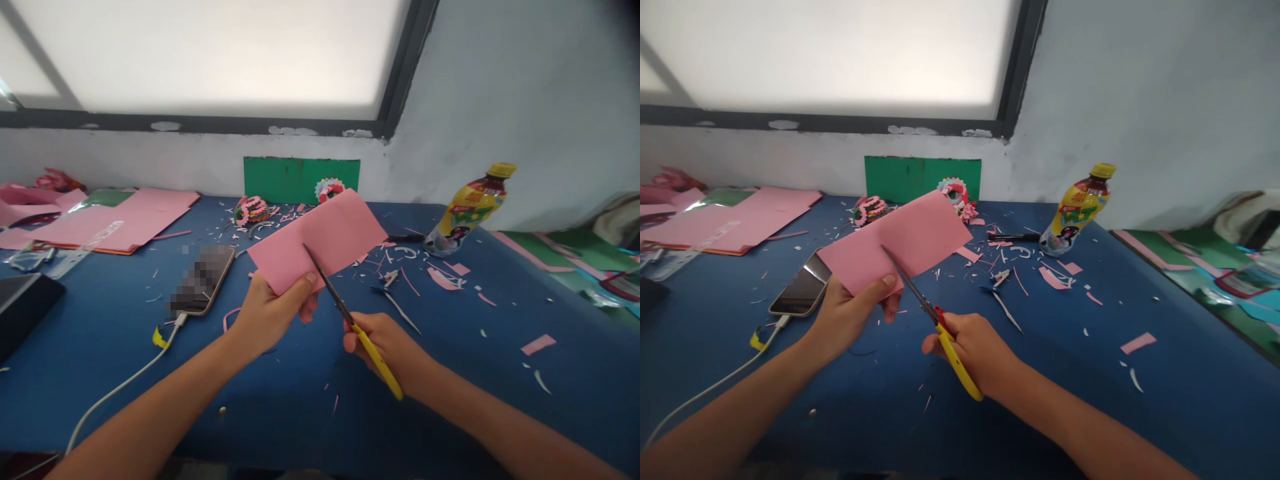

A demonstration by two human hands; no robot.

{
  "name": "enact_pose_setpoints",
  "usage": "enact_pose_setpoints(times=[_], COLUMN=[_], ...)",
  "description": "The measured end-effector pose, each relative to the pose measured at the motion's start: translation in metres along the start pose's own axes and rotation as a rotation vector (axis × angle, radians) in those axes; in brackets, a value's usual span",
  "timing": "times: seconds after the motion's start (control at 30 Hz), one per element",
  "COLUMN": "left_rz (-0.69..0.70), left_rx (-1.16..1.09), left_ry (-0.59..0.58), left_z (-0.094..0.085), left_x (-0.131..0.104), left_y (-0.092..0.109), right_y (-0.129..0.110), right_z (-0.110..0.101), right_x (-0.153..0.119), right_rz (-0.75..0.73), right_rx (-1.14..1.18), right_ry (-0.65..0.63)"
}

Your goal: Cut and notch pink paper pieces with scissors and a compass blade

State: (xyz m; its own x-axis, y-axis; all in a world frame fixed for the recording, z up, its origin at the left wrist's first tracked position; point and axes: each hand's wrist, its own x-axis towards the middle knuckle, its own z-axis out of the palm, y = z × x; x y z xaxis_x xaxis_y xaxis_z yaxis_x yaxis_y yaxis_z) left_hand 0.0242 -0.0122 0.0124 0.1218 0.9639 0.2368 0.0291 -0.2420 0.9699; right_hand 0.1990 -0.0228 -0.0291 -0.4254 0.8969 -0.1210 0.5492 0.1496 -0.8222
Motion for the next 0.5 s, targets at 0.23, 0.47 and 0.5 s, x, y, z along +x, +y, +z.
enact_pose_setpoints(times=[0.23, 0.47, 0.5], left_rz=[-0.015, -0.019, -0.020], left_rx=[-0.001, -0.009, -0.011], left_ry=[-0.003, -0.009, -0.009], left_z=[-0.0005, -0.0004, -0.0002], left_x=[0.0023, 0.0018, 0.0016], left_y=[-0.0019, -0.0029, -0.0028], right_y=[0.0038, 0.0013, 0.0007], right_z=[0.0003, 0.0018, 0.0018], right_x=[0.0028, 0.0011, 0.0010], right_rz=[0.011, 0.026, 0.022], right_rx=[-0.065, -0.025, -0.024], right_ry=[0.022, 0.045, 0.047])
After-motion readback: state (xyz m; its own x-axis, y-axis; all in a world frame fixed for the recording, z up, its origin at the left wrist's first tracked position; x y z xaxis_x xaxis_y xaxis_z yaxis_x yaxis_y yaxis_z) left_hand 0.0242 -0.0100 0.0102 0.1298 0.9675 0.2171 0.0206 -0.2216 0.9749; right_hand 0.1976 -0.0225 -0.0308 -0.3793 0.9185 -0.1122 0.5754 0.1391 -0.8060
